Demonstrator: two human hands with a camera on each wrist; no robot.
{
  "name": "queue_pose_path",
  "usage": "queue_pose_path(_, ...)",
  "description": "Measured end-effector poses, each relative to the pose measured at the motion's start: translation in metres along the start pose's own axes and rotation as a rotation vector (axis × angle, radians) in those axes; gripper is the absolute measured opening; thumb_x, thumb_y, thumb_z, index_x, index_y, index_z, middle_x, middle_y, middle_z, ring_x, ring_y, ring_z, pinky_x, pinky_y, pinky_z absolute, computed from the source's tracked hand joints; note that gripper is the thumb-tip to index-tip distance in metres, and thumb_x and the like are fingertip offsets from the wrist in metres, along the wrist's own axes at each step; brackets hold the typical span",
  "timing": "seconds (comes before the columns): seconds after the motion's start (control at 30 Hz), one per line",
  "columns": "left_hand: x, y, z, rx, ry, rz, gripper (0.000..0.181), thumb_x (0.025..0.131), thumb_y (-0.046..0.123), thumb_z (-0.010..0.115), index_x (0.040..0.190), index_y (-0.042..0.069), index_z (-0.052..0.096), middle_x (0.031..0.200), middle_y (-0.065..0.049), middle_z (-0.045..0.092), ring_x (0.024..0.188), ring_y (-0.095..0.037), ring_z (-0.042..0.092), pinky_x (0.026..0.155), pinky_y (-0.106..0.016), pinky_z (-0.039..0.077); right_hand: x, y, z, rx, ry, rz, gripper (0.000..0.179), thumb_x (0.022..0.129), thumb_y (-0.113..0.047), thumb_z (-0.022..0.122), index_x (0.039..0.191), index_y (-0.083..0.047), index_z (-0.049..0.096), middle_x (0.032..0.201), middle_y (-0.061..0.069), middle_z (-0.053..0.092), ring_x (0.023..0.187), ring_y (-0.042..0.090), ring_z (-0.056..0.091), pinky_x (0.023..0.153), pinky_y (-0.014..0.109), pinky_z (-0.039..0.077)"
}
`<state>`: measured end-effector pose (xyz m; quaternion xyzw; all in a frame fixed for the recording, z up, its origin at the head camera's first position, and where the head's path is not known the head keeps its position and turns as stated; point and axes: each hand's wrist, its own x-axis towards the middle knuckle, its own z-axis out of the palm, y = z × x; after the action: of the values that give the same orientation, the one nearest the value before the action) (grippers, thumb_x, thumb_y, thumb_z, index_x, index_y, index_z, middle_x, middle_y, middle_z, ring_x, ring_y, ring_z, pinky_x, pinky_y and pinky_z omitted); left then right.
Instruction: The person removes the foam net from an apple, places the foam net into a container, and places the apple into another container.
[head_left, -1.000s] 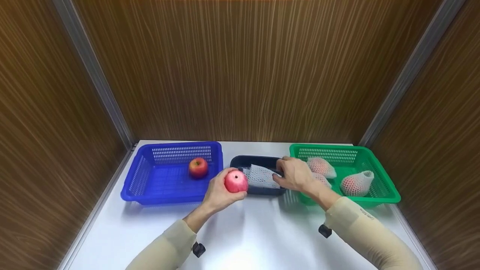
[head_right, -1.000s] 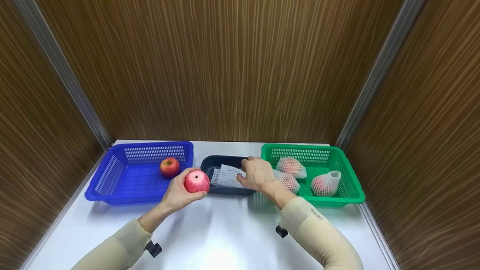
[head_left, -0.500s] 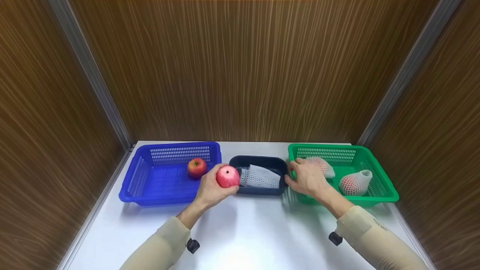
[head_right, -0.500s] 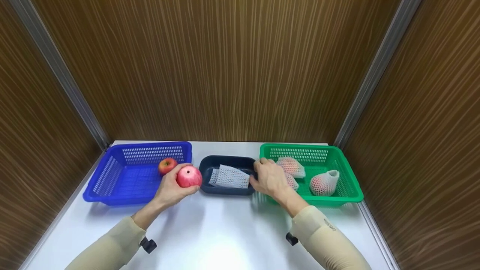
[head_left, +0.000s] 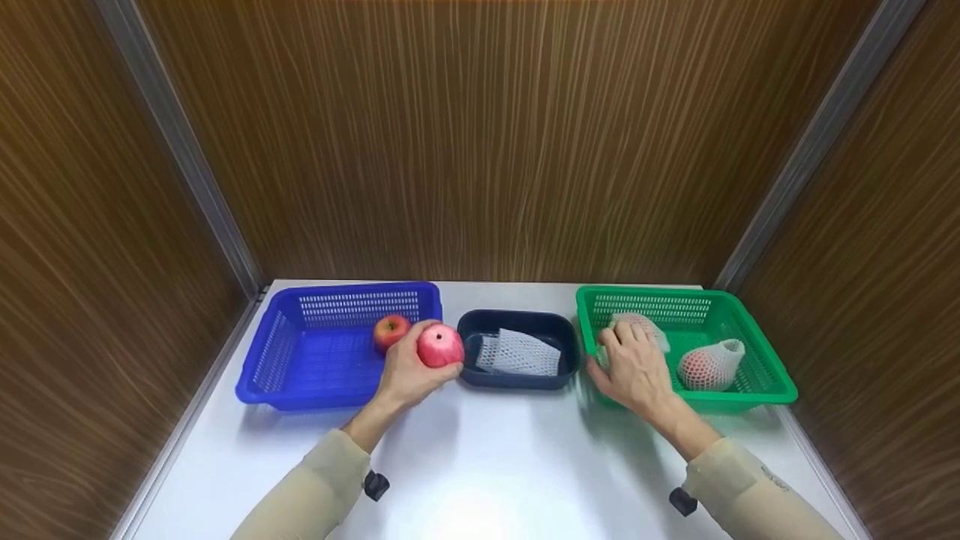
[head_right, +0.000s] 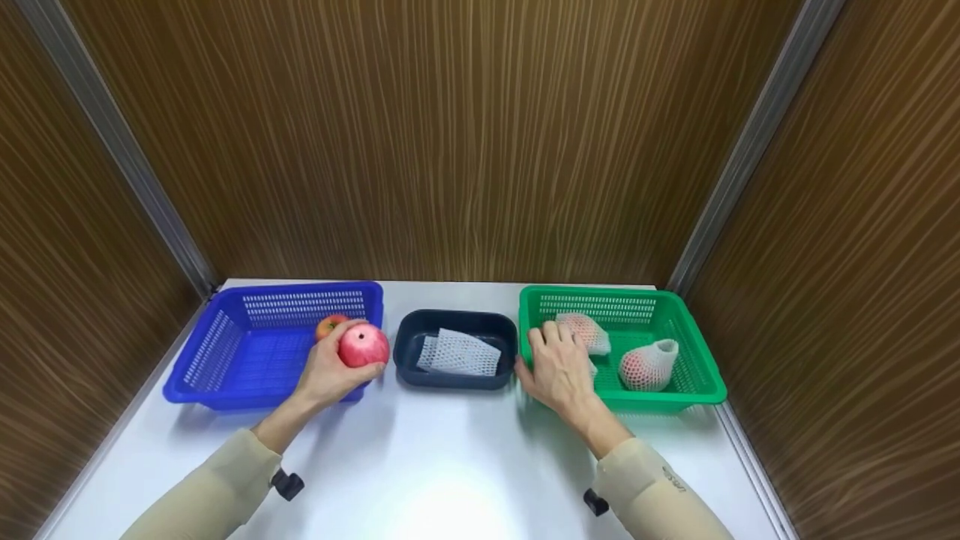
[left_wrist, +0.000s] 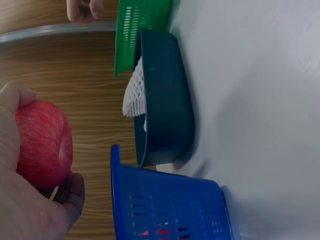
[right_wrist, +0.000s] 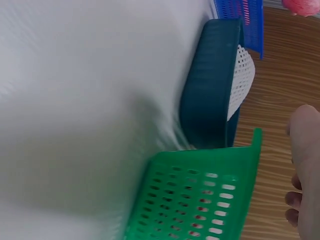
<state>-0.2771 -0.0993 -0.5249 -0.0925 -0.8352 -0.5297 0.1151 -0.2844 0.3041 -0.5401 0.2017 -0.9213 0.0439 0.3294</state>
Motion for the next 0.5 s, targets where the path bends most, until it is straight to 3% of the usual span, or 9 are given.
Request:
queue_pose_path(0.23,0.007,-0.010,-0.010,0.065,0.055,-0.012,0.075,0.077,0.024,0.096,0.143,0.006,0.066,0.139,-0.021,0.074,0.126,-0.038,0.072,0.111,-0.057,0.061,-0.016,0.004,0.005,0.002,0.042,-0.003,0.035,0.088,-0.034,0.085,0.098,-0.006,0.066,0.093,0.014,0.060,0.088,0.037,0.059,0.074,0.051,0.049)
queue_pose_path(0.5,0.020,-0.029,-0.027,0.110,0.122,-0.071,0.073,0.078,0.027,0.098,0.141,0.003,0.068,0.138,-0.021,0.074,0.127,-0.041,0.072,0.112,-0.057,0.058,-0.031,0.010,0.012,-0.012,0.101,-0.015,0.031,0.086,-0.030,0.082,0.093,-0.007,0.061,0.089,0.014,0.057,0.083,0.037,0.056,0.066,0.048,0.044)
